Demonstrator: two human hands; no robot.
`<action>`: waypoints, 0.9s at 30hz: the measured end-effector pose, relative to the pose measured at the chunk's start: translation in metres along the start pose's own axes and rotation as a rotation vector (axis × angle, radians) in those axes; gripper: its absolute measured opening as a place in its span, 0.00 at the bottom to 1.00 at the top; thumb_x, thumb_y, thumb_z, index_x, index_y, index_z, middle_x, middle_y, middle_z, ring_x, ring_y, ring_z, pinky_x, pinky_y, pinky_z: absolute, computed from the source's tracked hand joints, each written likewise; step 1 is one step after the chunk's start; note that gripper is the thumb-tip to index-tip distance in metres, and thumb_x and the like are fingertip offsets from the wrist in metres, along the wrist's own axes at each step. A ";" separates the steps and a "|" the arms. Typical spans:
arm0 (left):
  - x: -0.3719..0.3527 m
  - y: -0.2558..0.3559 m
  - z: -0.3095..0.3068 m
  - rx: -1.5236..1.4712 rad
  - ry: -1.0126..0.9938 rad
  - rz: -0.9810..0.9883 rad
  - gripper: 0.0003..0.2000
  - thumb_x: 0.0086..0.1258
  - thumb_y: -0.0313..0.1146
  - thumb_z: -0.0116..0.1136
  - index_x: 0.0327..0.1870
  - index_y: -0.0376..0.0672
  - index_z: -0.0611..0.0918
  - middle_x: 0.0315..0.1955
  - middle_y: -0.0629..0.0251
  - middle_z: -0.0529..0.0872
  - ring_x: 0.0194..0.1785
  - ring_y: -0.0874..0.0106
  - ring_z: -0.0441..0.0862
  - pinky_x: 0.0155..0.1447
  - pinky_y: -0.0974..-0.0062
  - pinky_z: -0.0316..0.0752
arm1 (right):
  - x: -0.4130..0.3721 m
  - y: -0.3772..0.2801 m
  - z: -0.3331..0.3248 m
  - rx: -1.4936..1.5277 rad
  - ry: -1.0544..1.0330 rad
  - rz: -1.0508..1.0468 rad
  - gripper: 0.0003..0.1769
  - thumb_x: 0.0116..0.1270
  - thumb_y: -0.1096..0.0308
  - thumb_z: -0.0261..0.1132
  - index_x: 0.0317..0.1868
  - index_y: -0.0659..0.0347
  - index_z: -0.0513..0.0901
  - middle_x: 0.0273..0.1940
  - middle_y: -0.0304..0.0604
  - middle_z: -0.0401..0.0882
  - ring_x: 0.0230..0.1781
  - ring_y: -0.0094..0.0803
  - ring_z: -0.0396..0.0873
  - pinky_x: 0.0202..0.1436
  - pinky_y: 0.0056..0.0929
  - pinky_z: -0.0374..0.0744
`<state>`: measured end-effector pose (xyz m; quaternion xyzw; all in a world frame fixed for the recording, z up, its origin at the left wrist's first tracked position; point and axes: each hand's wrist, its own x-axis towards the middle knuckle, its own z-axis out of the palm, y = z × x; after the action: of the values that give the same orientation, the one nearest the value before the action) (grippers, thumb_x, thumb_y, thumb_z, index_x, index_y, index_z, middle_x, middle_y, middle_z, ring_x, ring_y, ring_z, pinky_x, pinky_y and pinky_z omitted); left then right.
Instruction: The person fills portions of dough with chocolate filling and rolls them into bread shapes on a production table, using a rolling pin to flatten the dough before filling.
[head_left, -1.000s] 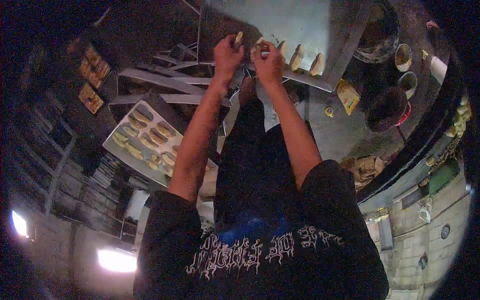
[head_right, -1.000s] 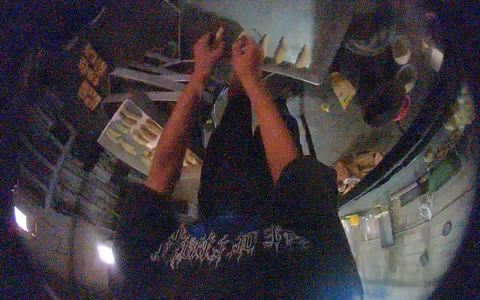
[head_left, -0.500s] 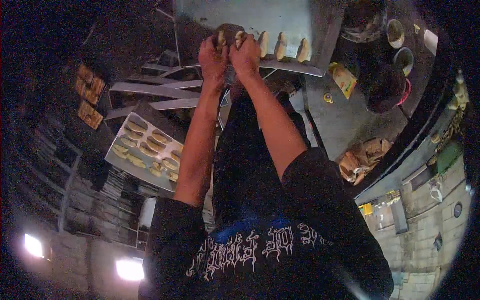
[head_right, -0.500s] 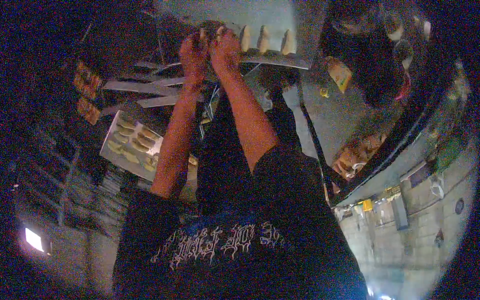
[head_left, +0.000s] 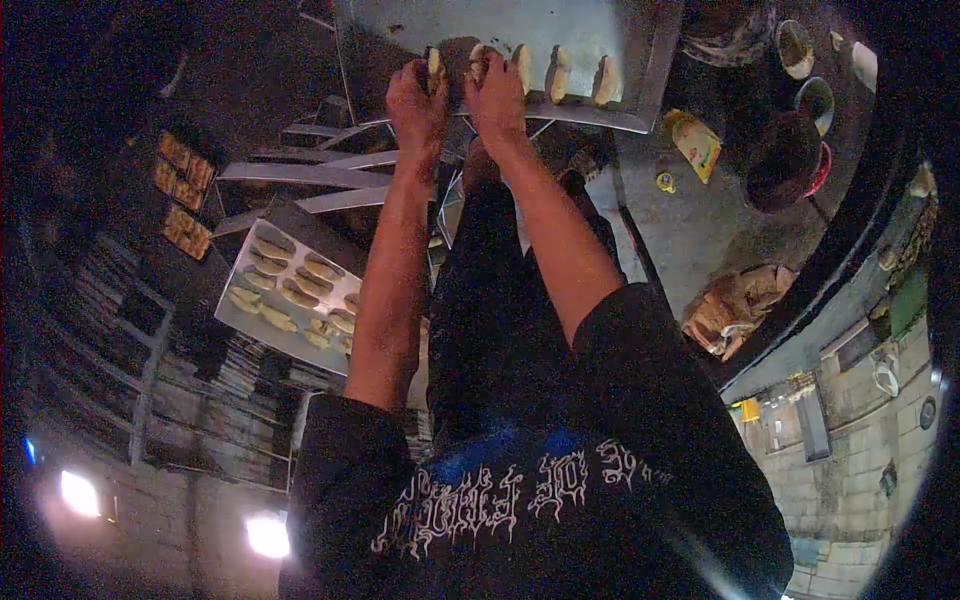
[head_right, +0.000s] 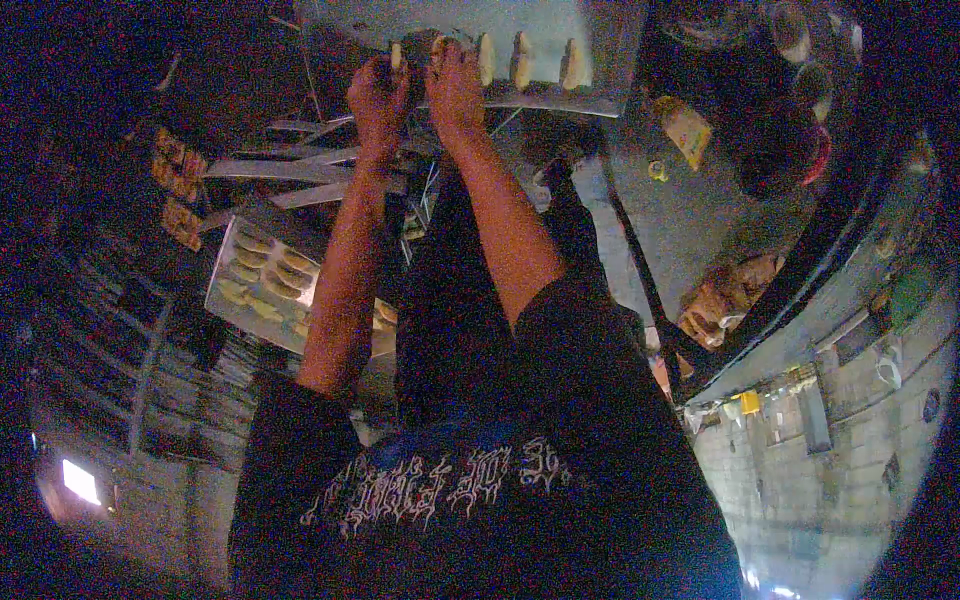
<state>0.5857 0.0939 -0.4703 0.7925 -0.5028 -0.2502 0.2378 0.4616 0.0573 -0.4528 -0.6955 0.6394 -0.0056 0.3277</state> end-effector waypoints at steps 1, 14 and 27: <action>0.000 -0.001 -0.001 0.000 -0.011 0.003 0.16 0.61 0.32 0.72 0.48 0.36 0.83 0.41 0.50 0.86 0.48 0.50 0.84 0.53 0.56 0.79 | 0.000 0.003 0.005 0.061 0.067 -0.014 0.26 0.74 0.62 0.60 0.67 0.66 0.72 0.55 0.57 0.77 0.59 0.55 0.74 0.65 0.47 0.75; -0.001 0.019 -0.014 -0.020 -0.007 0.018 0.14 0.61 0.32 0.72 0.44 0.37 0.84 0.37 0.54 0.87 0.43 0.54 0.85 0.48 0.61 0.78 | -0.015 -0.004 -0.028 0.327 0.082 0.131 0.30 0.71 0.57 0.67 0.67 0.64 0.71 0.56 0.63 0.75 0.58 0.61 0.77 0.60 0.52 0.79; -0.128 0.043 -0.071 -0.015 0.117 -0.016 0.13 0.71 0.29 0.64 0.53 0.37 0.84 0.45 0.58 0.88 0.50 0.64 0.86 0.56 0.65 0.80 | -0.192 0.133 -0.235 0.465 0.431 -0.253 0.26 0.66 0.73 0.69 0.65 0.59 0.78 0.52 0.51 0.82 0.38 0.38 0.84 0.46 0.36 0.83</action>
<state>0.5546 0.2040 -0.3693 0.8079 -0.4800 -0.2091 0.2707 0.2085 0.1275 -0.2507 -0.6589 0.5840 -0.3388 0.3318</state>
